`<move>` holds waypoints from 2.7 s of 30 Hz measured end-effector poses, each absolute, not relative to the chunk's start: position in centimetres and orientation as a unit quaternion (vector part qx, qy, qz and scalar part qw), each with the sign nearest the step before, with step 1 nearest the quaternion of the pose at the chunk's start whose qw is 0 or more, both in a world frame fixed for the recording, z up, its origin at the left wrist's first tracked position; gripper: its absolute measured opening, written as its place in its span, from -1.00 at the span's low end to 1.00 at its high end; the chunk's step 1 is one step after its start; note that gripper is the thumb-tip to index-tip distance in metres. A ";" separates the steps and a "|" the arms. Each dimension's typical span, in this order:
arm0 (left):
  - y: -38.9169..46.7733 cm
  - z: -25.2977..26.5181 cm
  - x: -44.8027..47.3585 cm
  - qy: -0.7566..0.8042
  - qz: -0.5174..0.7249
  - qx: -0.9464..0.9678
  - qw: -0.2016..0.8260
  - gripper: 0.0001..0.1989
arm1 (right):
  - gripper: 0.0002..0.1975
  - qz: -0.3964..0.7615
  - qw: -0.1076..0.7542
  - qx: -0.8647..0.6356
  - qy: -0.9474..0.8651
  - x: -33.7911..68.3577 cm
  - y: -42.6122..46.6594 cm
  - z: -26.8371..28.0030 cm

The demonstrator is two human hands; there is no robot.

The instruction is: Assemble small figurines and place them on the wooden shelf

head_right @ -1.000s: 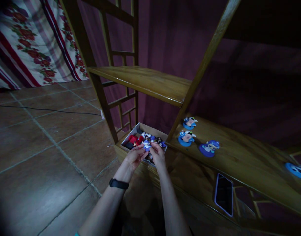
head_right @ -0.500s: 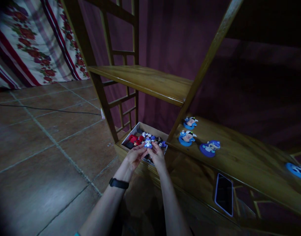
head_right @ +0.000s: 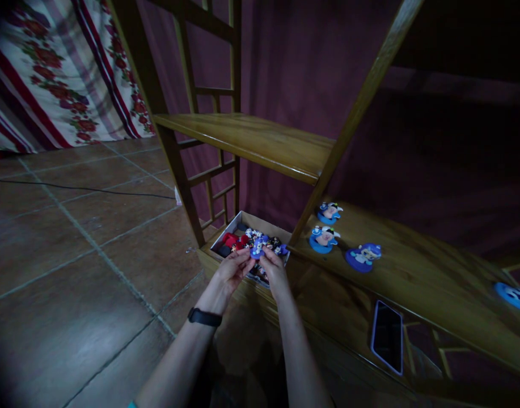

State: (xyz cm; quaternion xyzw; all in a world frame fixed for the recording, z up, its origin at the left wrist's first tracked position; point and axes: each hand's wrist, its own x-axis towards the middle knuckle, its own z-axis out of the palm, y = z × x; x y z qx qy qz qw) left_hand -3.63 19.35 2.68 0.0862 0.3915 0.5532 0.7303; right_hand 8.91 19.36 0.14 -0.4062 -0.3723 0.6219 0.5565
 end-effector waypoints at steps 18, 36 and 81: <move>18.9 3.2 -3.3 0.376 0.544 0.122 0.740 -0.71 | -0.75 0.661 0.567 -0.382 -0.310 8.8 19.0 1.3; 19.3 2.6 -3.5 0.376 0.562 0.090 0.731 -0.85 | -0.62 0.608 0.587 -0.428 -0.322 8.5 19.2 0.5; 19.2 3.2 -3.1 0.349 0.547 0.025 0.760 -0.80 | -0.57 0.469 0.573 -0.492 -0.458 7.6 18.9 0.7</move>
